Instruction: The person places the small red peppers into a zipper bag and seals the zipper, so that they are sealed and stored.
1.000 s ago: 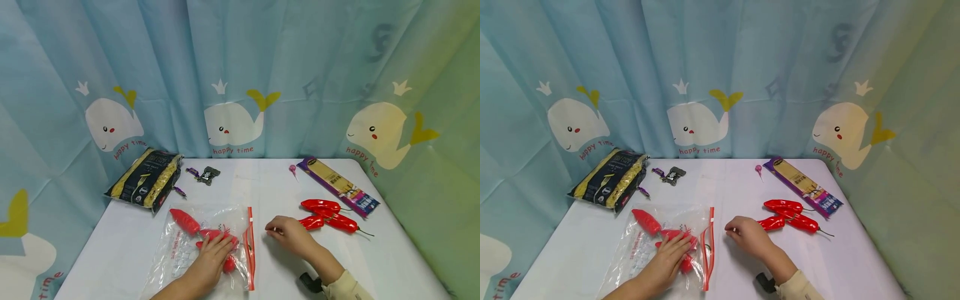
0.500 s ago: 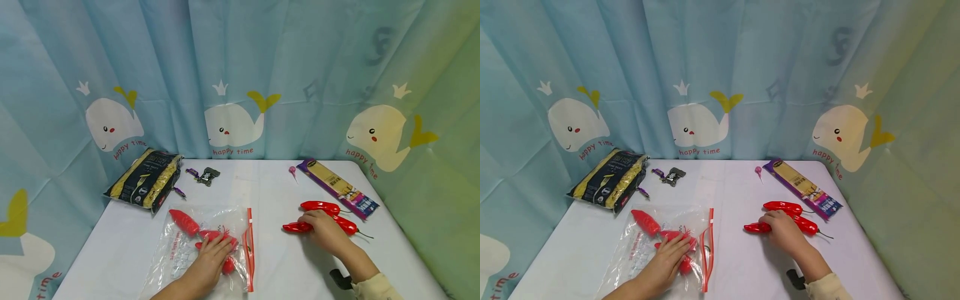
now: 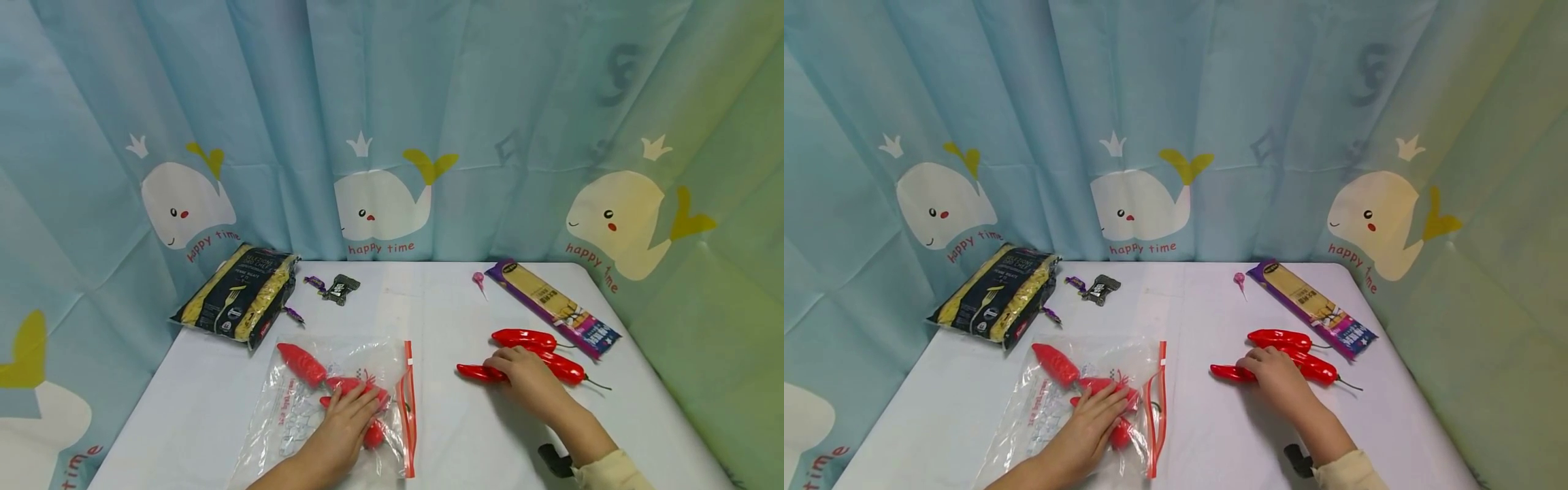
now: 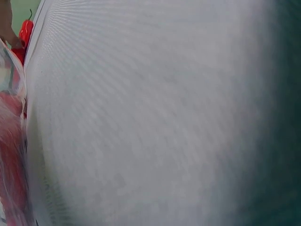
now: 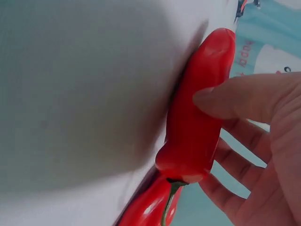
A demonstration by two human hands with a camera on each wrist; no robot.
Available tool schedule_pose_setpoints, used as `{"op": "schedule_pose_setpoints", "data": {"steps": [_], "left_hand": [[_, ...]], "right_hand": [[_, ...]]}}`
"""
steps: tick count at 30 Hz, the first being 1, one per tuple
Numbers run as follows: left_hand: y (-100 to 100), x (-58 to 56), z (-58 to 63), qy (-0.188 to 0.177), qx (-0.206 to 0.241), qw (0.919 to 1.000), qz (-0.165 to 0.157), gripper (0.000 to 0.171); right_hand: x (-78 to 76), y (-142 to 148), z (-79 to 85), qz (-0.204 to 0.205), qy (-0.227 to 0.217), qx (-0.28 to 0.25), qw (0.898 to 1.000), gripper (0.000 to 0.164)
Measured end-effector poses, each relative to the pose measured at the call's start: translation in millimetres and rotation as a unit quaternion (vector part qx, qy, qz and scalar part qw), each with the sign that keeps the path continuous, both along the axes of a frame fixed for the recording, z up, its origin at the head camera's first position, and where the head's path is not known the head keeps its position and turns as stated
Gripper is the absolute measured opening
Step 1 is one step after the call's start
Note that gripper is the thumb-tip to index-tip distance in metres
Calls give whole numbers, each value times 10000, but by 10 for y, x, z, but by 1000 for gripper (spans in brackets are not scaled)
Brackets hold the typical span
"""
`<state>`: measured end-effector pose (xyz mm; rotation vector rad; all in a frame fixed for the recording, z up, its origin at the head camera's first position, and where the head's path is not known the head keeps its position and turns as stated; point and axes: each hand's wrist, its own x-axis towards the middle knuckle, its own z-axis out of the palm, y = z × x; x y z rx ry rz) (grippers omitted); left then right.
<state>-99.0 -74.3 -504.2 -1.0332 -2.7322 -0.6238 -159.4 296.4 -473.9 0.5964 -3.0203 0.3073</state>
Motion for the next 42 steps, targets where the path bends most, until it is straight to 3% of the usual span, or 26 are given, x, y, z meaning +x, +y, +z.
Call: {"op": "schedule_pose_setpoints", "data": {"steps": [4, 13, 20, 25, 29, 32, 35, 42], "left_hand": [[-1, 5, 13, 11, 0, 10000, -7, 40], [7, 0, 40, -243, -120, 9996, 48, 41], [12, -6, 27, -193, -123, 9997, 38, 41], [12, -5, 13, -31, -62, 10000, -20, 38], [18, -5, 20, -73, -20, 10000, -6, 34], [19, -6, 31, -159, -36, 9999, 16, 34], [16, -1, 42, -253, -70, 9997, 26, 35], [7, 1, 49, -121, -63, 9999, 15, 34]], "right_hand": [[44, -131, 26, 148, -178, -100, 9997, 41], [149, -508, 66, 978, -359, -459, 9935, 37], [184, -748, 13, 1584, -305, -757, 9840, 31], [215, -917, -8, 1748, -313, -849, 9804, 32], [225, -1042, -59, 1855, -13, -990, 9776, 32], [218, -1105, -112, 1763, 262, -1090, 9779, 33], [222, -1109, -134, 1482, 205, -1180, 9817, 37], [338, -828, -51, 533, -1077, -1295, 9843, 50]]}}
